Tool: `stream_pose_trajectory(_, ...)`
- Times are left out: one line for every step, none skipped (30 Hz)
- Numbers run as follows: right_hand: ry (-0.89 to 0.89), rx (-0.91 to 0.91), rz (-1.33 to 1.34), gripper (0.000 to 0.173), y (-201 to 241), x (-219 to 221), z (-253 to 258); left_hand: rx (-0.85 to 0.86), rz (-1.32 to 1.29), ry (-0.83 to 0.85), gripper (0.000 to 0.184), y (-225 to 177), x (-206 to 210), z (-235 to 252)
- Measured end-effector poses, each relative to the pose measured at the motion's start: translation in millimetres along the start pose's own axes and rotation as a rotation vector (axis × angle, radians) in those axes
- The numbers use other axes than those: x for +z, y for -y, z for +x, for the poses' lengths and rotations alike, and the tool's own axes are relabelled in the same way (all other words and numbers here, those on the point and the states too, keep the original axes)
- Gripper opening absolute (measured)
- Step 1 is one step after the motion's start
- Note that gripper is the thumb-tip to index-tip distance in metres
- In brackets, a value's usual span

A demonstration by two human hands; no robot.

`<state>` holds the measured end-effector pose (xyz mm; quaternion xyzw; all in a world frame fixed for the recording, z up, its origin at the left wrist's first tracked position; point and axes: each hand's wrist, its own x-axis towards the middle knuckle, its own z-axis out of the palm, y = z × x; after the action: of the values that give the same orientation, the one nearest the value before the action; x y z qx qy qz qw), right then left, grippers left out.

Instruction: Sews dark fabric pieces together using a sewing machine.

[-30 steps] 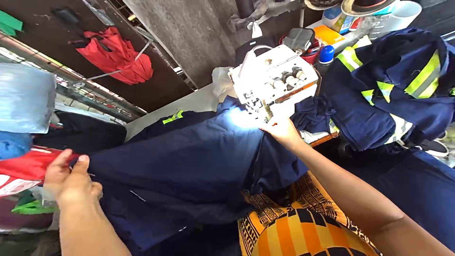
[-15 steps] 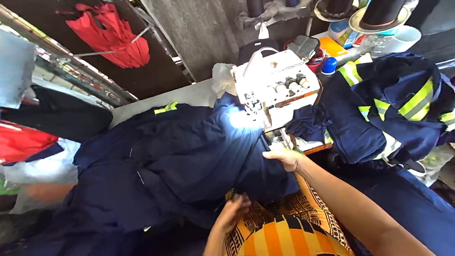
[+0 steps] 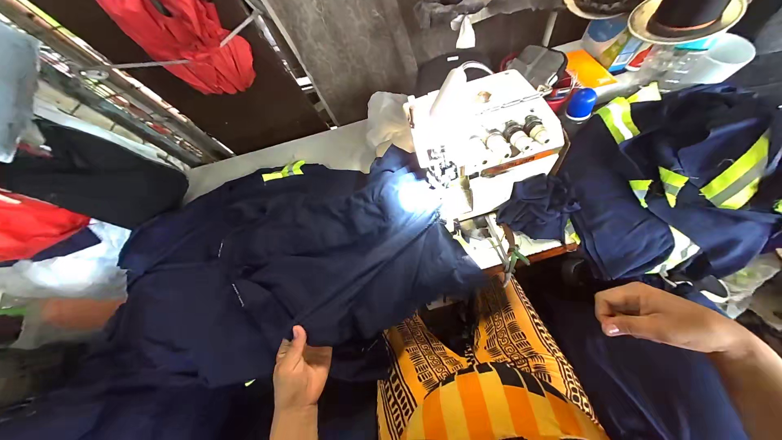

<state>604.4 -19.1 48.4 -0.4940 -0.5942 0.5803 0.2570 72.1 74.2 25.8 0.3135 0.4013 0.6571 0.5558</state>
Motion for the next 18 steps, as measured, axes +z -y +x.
stream_pose_trajectory(-0.074,0.005,-0.037,0.018,4.5,2.1,-4.9,-0.017,0.003,-0.020,0.027,3.3,3.9,1.4)
stream_pose_trajectory(-0.165,0.007,-0.120,0.019,11.4,7.4,-2.7,-0.030,-0.010,-0.039,0.028,5.9,7.3,2.9)
stream_pose_trajectory(-0.259,-0.003,-0.208,0.022,18.7,15.2,5.8,-0.037,-0.025,-0.048,0.029,7.4,10.1,4.4)
stream_pose_trajectory(-0.339,-0.028,-0.261,0.023,25.1,24.2,19.2,-0.039,-0.034,-0.055,0.029,7.4,13.0,6.0)
stream_pose_trajectory(-0.410,-0.074,-0.281,0.022,30.3,34.2,36.3,-0.041,-0.038,-0.054,0.030,6.3,15.7,7.2)
stream_pose_trajectory(-0.473,-0.126,-0.279,0.020,36.1,45.1,55.7,-0.041,-0.053,-0.048,0.031,4.7,17.6,7.9)
stream_pose_trajectory(-0.527,-0.167,-0.263,0.022,42.6,56.3,76.5,-0.042,-0.064,-0.038,0.032,2.5,19.3,7.9)
stream_pose_trajectory(-0.572,-0.189,-0.241,0.026,49.5,67.1,97.3,-0.042,-0.065,-0.038,0.032,0.3,21.7,7.2)
stream_pose_trajectory(-0.611,-0.197,-0.237,0.030,55.4,77.1,117.9,-0.044,-0.062,-0.046,0.031,-1.7,24.0,6.0)
stream_pose_trajectory(-0.640,-0.190,-0.259,0.035,59.4,85.1,137.1,-0.048,-0.052,-0.062,0.032,-3.1,26.7,4.3)
stream_pose_trajectory(-0.632,-0.157,-0.301,0.038,61.0,90.4,153.4,-0.050,-0.044,-0.084,0.033,-3.6,29.5,2.6)
stream_pose_trajectory(-0.597,-0.110,-0.360,0.038,61.7,93.5,165.7,-0.050,-0.043,-0.100,0.033,-3.8,31.7,1.1)
stream_pose_trajectory(-0.555,-0.090,-0.431,0.038,61.4,95.8,172.6,-0.050,-0.041,-0.111,0.032,-4.0,33.5,0.4)
stream_pose_trajectory(-0.529,-0.120,-0.478,0.036,59.5,98.2,173.5,-0.045,-0.039,-0.119,0.032,-4.4,34.2,0.7)
stream_pose_trajectory(-0.513,-0.194,-0.460,0.035,56.6,100.5,168.1,-0.040,-0.031,-0.123,0.030,-5.5,34.2,1.5)
stream_pose_trajectory(-0.496,-0.294,-0.385,0.033,52.6,101.7,158.4,-0.038,-0.018,-0.121,0.029,-6.6,32.6,2.1)
stream_pose_trajectory(-0.469,-0.400,-0.239,0.031,48.0,102.4,146.9,-0.042,-0.002,-0.120,0.028,-7.1,30.3,3.3)
stream_pose_trajectory(-0.401,-0.492,-0.006,0.028,44.3,102.9,136.2,-0.050,0.013,-0.119,0.028,-6.8,29.4,4.8)
